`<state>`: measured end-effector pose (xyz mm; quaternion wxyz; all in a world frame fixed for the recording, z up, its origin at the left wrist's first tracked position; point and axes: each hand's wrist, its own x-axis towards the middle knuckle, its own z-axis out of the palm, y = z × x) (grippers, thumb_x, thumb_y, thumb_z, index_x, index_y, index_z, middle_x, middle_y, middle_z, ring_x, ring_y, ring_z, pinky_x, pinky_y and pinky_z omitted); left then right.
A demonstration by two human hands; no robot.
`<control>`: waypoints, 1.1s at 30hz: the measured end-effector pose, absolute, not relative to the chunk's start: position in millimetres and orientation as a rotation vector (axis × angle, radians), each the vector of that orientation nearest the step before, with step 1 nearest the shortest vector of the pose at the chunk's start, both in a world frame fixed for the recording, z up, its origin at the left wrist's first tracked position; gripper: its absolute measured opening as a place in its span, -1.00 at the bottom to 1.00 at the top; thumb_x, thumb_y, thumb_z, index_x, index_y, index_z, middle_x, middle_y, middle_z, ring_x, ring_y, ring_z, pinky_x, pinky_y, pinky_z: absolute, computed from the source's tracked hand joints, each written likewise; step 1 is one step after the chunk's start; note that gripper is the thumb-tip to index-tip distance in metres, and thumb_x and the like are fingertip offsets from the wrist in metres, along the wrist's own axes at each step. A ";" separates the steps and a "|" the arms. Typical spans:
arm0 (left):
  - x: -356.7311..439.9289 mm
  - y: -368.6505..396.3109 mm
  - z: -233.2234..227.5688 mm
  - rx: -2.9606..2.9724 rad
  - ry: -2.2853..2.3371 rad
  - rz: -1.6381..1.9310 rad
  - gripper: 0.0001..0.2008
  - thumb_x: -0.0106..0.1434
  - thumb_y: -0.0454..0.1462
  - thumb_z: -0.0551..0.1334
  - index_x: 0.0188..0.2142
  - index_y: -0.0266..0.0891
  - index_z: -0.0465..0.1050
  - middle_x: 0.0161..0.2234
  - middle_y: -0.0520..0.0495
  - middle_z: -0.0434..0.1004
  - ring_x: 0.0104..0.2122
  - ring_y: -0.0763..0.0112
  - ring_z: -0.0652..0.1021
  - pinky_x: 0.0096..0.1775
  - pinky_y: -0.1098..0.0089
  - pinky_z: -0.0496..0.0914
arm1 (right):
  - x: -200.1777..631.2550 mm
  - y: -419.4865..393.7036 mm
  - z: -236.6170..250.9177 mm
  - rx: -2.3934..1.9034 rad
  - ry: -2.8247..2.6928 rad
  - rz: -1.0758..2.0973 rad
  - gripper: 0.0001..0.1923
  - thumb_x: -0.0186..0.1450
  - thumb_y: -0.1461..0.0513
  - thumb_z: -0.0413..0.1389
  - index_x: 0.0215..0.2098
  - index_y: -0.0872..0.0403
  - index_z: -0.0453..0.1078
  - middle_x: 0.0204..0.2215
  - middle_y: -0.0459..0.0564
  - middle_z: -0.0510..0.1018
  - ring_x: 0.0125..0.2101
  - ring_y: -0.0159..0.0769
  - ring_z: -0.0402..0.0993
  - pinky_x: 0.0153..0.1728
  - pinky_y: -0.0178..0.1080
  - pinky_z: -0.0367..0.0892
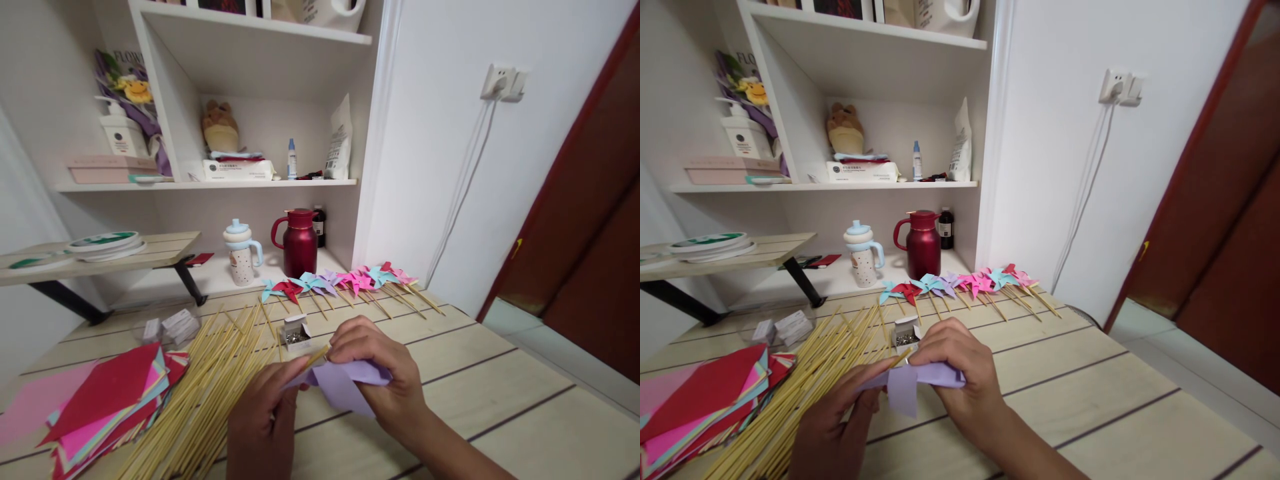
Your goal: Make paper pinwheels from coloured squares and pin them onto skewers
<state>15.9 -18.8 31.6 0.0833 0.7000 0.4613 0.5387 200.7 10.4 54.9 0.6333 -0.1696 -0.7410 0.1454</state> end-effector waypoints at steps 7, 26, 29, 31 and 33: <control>13.5 -18.7 32.0 2.202 1.307 1.645 -0.70 0.24 -0.35 0.18 -0.11 -0.04 0.60 -0.20 0.07 0.69 -0.23 0.39 0.65 -0.20 0.47 0.54 | 200.2 10.9 54.6 -0.380 -1.698 0.340 -0.84 0.27 0.38 0.18 -0.24 0.05 0.53 -0.42 0.02 0.59 -0.32 -0.19 0.49 -0.26 -0.09 0.39; 12.9 -19.2 34.8 2.334 1.274 1.665 -0.69 0.26 -0.37 0.17 -0.08 -0.07 0.56 -0.20 0.07 0.68 -0.23 0.44 0.65 -0.20 0.49 0.53 | 200.3 11.7 54.2 -0.349 -1.694 0.329 -0.86 0.30 0.36 0.17 -0.21 0.05 0.52 -0.41 0.01 0.59 -0.34 -0.21 0.49 -0.24 -0.06 0.39; 12.8 -18.7 33.4 2.334 1.274 1.661 -0.70 0.26 -0.37 0.17 -0.08 -0.07 0.57 -0.20 0.07 0.68 -0.23 0.44 0.65 -0.19 0.49 0.53 | 200.6 11.5 54.4 -0.344 -1.692 0.330 -0.85 0.29 0.36 0.17 -0.21 0.04 0.52 -0.41 0.01 0.59 -0.34 -0.21 0.49 -0.24 -0.06 0.39; 12.6 -18.9 33.1 2.334 1.275 1.645 -0.70 0.27 -0.37 0.17 -0.09 -0.06 0.57 -0.21 0.08 0.68 -0.22 0.44 0.65 -0.19 0.50 0.53 | 200.7 11.3 54.2 -0.340 -1.690 0.332 -0.86 0.29 0.36 0.17 -0.21 0.04 0.52 -0.41 0.01 0.59 -0.34 -0.21 0.49 -0.24 -0.06 0.39; 12.4 -19.3 33.4 2.329 1.277 1.635 -0.71 0.27 -0.36 0.17 -0.09 -0.06 0.57 -0.21 0.08 0.68 -0.22 0.45 0.65 -0.18 0.50 0.53 | 200.7 11.2 54.1 -0.344 -1.693 0.335 -0.85 0.29 0.37 0.17 -0.22 0.04 0.52 -0.41 0.00 0.59 -0.34 -0.21 0.49 -0.24 -0.07 0.39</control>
